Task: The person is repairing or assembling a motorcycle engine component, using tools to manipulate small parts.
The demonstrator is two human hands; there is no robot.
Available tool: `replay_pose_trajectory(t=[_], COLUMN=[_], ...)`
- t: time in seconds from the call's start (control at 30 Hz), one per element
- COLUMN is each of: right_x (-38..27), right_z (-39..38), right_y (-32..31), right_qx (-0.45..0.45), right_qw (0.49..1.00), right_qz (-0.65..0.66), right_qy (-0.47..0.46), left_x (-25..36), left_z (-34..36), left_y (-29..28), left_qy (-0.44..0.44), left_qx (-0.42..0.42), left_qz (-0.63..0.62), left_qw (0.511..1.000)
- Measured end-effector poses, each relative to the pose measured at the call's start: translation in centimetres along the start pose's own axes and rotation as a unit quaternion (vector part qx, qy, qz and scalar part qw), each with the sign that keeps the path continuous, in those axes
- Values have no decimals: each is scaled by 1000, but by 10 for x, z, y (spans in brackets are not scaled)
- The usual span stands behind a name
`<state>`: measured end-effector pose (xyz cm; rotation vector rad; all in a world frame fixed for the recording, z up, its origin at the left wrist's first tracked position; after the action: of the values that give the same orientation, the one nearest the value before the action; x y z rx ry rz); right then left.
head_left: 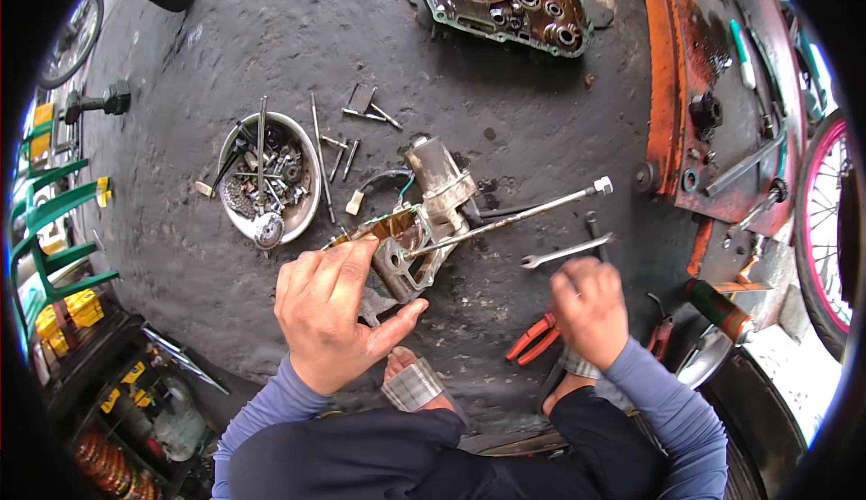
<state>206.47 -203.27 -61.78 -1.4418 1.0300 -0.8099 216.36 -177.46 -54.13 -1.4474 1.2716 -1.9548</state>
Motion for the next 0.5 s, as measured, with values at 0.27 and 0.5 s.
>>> replay_pose_trajectory(t=[0.27, 0.5], right_x=[-75, 3], right_z=[-64, -11], right_y=[87, -18], right_qx=[-147, -145], right_qw=[949, 934], right_qz=[66, 323], right_qy=[-272, 37], left_x=[5, 0], left_z=[7, -1], left_y=[7, -1], left_qy=[16, 1], left_qx=[-13, -2], left_qz=[-1, -13], left_qw=[1000, 1000])
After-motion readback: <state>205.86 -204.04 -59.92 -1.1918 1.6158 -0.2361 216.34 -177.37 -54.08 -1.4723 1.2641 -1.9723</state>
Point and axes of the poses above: each hand's wrist, its own z-axis towards the middle knuckle, its own y-axis out of the palm, x = y × z, the point moved 6 cm from there along z, towards the middle knuckle, and after that the axes turned 13 degrees about -z, right-handed, at the moved point
